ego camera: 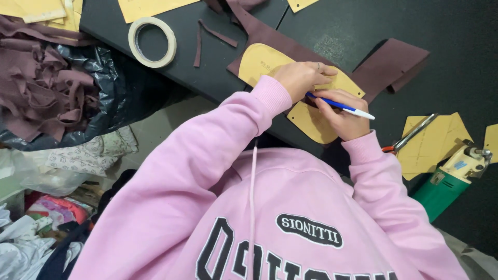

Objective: The person uses red-handled scissors to cut a piece of brown fabric on a dark worktable. They place yellow paper patterns on the fabric, trace the outlines with a blue pen, and then cut along the marked lines to create fabric pieces.

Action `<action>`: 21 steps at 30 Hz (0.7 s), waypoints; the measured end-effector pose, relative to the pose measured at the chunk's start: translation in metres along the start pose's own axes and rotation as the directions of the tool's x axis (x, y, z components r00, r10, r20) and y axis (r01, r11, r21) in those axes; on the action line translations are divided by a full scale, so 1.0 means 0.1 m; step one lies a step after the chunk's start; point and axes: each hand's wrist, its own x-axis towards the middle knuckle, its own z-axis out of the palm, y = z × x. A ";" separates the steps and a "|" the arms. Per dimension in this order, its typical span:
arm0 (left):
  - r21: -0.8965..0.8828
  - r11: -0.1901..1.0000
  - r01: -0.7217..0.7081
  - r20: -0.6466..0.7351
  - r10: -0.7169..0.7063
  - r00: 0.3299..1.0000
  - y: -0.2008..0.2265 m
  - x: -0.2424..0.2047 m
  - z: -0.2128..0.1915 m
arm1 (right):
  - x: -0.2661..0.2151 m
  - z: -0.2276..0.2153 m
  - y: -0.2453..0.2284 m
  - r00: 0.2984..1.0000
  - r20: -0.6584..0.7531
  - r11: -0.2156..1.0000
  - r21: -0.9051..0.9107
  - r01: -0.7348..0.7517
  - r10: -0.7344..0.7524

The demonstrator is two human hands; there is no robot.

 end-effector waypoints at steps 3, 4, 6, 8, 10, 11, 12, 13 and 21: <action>0.026 1.000 -0.001 0.012 0.001 1.000 0.08 -0.02 -0.07 | 0.01 -0.03 -0.04 0.999 0.013 0.998 -0.034 -0.046 0.046; 0.027 1.000 -0.002 0.010 0.001 1.000 0.09 -0.02 -0.06 | -0.01 -0.05 -0.03 0.999 0.013 0.998 -0.035 -0.043 0.044; 0.049 0.999 0.020 0.019 -0.021 1.000 0.11 -0.03 -0.06 | -0.03 -0.10 -0.01 0.998 0.035 0.998 0.039 -0.052 0.050; 0.064 0.998 0.023 0.010 -0.024 1.000 0.09 -0.04 -0.02 | -0.02 -0.12 0.03 0.997 0.048 0.997 0.042 -0.057 0.055; 0.072 0.997 0.020 0.006 -0.021 1.000 0.11 -0.05 0.03 | -0.06 -0.15 0.11 0.996 0.058 0.997 0.041 -0.071 0.069; 0.093 0.995 0.022 0.007 -0.023 1.000 0.14 -0.06 0.04 | -0.09 -0.17 0.16 0.986 0.066 0.975 0.152 -0.164 0.155; 0.121 0.992 0.029 0.001 -0.029 1.000 0.14 -0.06 0.02 | -0.07 -0.18 0.22 0.970 0.084 0.934 0.263 -0.244 0.229; 0.125 0.992 0.028 -0.002 -0.028 1.000 0.13 -0.05 0.00 | -0.06 -0.21 0.25 0.971 0.083 0.935 0.263 -0.238 0.224; 0.189 0.982 -0.008 -0.082 0.024 0.996 0.23 -0.09 0.07 | 0.00 -0.42 0.30 0.970 0.150 0.979 0.036 -0.199 0.191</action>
